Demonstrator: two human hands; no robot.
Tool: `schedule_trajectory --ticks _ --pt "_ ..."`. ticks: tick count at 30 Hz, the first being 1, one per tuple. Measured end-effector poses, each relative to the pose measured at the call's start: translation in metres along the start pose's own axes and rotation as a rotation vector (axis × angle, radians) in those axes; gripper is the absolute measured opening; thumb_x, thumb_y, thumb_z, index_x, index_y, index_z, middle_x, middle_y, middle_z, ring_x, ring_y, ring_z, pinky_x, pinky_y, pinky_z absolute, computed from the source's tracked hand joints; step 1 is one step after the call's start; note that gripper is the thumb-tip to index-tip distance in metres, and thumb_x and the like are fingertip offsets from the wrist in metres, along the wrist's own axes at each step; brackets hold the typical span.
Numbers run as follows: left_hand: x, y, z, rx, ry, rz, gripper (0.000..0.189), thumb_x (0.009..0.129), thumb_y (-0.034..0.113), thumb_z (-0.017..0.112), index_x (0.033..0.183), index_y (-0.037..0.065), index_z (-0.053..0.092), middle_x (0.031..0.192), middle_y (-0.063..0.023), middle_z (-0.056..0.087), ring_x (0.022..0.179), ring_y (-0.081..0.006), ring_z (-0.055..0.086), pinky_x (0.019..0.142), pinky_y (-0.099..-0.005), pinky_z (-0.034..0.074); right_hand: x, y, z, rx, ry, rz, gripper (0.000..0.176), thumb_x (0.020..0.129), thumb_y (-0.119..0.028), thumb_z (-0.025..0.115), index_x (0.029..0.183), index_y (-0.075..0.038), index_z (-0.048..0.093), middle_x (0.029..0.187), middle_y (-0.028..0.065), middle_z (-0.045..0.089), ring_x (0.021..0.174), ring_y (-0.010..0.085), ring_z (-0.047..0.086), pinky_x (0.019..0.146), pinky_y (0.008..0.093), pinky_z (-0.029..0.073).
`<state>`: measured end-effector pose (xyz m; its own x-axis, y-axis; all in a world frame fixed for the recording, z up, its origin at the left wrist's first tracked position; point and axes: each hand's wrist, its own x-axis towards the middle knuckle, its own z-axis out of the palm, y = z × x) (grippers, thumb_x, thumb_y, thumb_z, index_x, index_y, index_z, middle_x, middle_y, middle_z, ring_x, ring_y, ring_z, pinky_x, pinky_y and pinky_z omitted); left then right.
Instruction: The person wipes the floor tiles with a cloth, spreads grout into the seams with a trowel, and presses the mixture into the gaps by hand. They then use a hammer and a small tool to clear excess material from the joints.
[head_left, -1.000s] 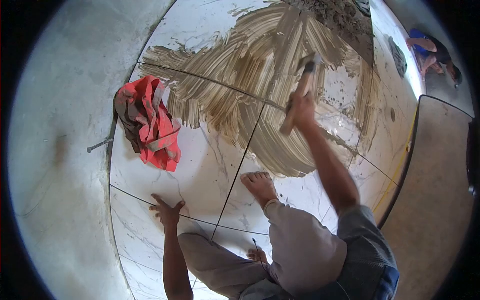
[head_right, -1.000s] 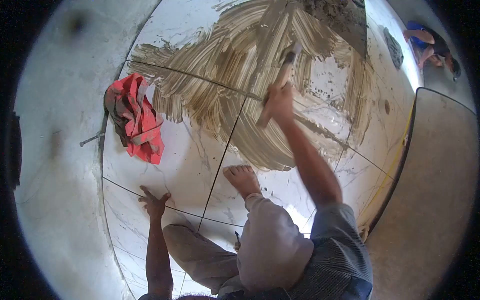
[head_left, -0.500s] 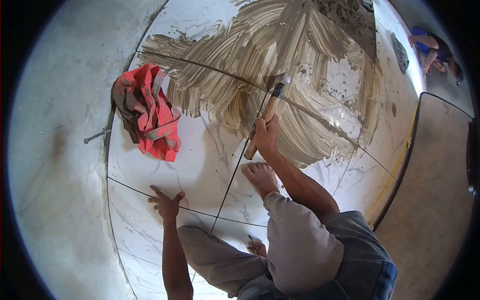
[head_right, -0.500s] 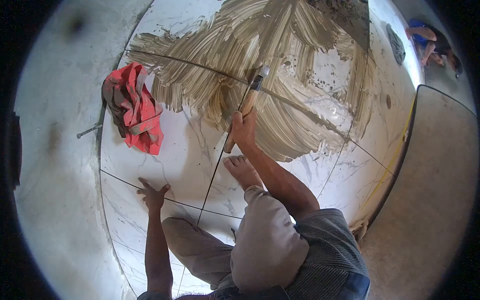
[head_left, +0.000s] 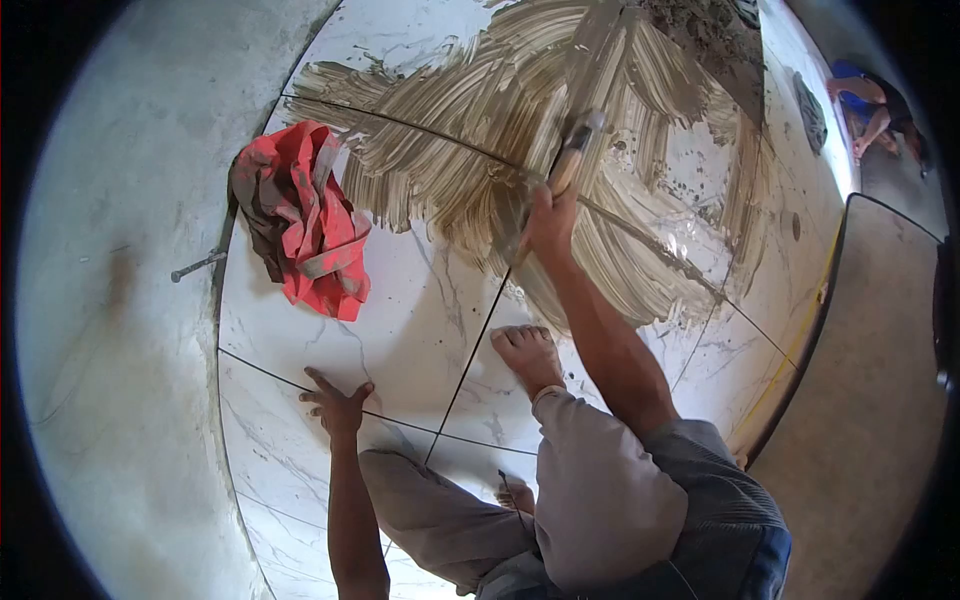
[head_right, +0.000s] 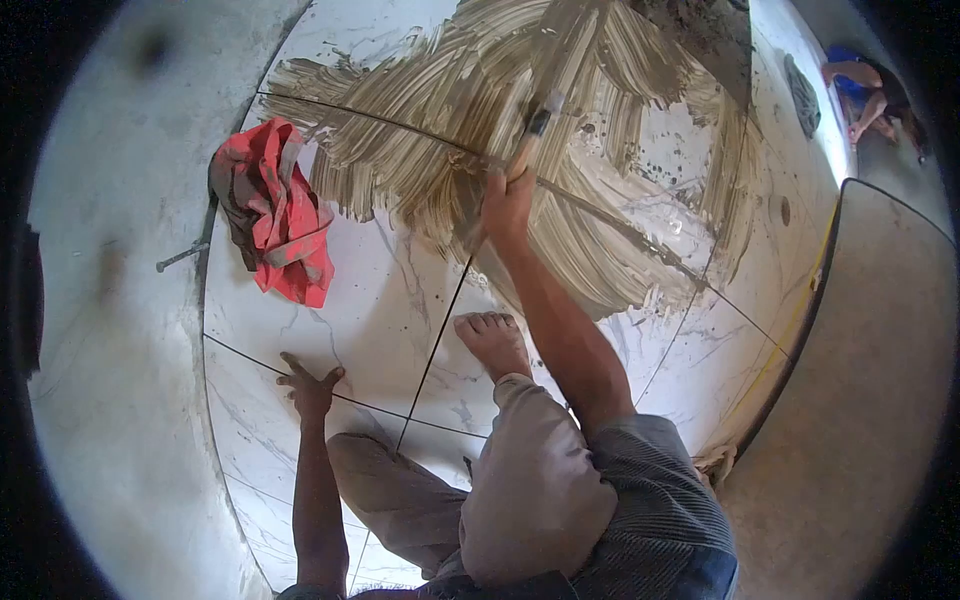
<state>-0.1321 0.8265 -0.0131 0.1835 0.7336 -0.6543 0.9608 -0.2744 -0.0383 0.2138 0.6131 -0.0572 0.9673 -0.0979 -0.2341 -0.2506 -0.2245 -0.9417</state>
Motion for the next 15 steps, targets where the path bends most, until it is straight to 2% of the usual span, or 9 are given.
schedule_trajectory --ticks 1,5,7,8,10,13,14,15 --pt "-0.001 -0.001 0.000 0.001 -0.002 0.002 0.124 0.058 0.052 0.076 0.140 0.016 -0.010 0.132 -0.0450 0.002 0.111 -0.0664 0.024 0.093 -0.0604 0.032 0.015 0.000 0.000 -0.076 0.021 -0.104 0.020 0.082 -0.012 0.050 0.091 0.001 0.040 0.067 0.0080 0.048 0.049 0.0164 0.047 0.043 0.0325 0.038" --pt "-0.005 0.004 -0.004 -0.010 0.020 0.013 0.124 0.058 0.049 0.077 0.140 0.015 -0.009 0.131 -0.0457 0.002 0.112 -0.0658 0.022 0.094 -0.0600 0.031 0.069 -0.009 0.000 -0.004 0.023 -0.129 0.016 0.081 -0.013 0.050 0.084 0.001 0.043 0.066 0.0086 0.049 0.050 0.0177 0.047 0.044 0.0333 0.037" --pt "-0.002 0.003 -0.003 -0.022 0.015 0.007 0.123 0.058 0.048 0.077 0.140 0.015 -0.008 0.131 -0.0458 0.002 0.113 -0.0657 0.022 0.095 -0.0599 0.030 0.095 -0.005 -0.002 -0.127 0.117 -0.210 0.014 0.081 -0.013 0.049 0.079 0.000 0.045 0.063 0.0086 0.049 0.048 0.0172 0.047 0.043 0.0321 0.039" --pt "0.001 0.000 0.001 -0.014 0.016 0.003 0.123 0.058 0.046 0.078 0.140 0.015 -0.008 0.132 -0.0444 0.001 0.113 -0.0659 0.021 0.093 -0.0581 0.033 0.103 -0.010 -0.007 -0.127 0.116 -0.205 0.014 0.081 -0.013 0.049 0.079 0.000 0.045 0.063 0.0086 0.049 0.048 0.0172 0.047 0.043 0.0321 0.039" --pt "0.001 0.001 -0.001 -0.004 0.018 0.000 0.123 0.058 0.043 0.079 0.140 0.016 -0.008 0.134 -0.0430 -0.001 0.113 -0.0661 0.020 0.092 -0.0562 0.037 0.110 -0.055 -0.011 0.149 -0.062 0.024 0.015 0.080 -0.014 0.051 0.081 0.001 0.047 0.062 0.0077 0.049 0.047 0.0166 0.048 0.042 0.0321 0.041" --pt "-0.005 0.008 -0.006 -0.028 -0.011 -0.023 0.123 0.058 0.041 0.080 0.140 0.015 -0.008 0.133 -0.0437 -0.002 0.114 -0.0658 0.019 0.093 -0.0564 0.035 0.132 -0.059 -0.006 0.201 -0.018 0.095 0.016 0.080 -0.015 0.053 0.081 0.000 0.048 0.062 0.0067 0.050 0.045 0.0151 0.049 0.039 0.0315 0.042" --pt "-0.002 0.004 -0.002 -0.039 0.004 -0.018 0.122 0.058 0.042 0.079 0.140 0.017 -0.008 0.133 -0.0433 -0.001 0.114 -0.0653 0.020 0.094 -0.0573 0.033 0.132 -0.056 -0.007 0.204 -0.050 0.103 0.023 0.079 -0.019 0.055 0.086 0.002 0.049 0.067 0.0089 0.053 0.054 0.0201 0.053 0.049 0.0353 0.046" --pt "0.000 0.001 0.001 -0.050 0.020 -0.014 0.122 0.058 0.043 0.079 0.140 0.019 -0.008 0.133 -0.0430 0.000 0.114 -0.0648 0.022 0.096 -0.0582 0.031 0.133 -0.036 -0.006 0.205 -0.051 0.102 0.023 0.079 -0.019 0.055 0.086 0.002 0.049 0.067 0.0089 0.053 0.054 0.0201 0.053 0.049 0.0353 0.046"
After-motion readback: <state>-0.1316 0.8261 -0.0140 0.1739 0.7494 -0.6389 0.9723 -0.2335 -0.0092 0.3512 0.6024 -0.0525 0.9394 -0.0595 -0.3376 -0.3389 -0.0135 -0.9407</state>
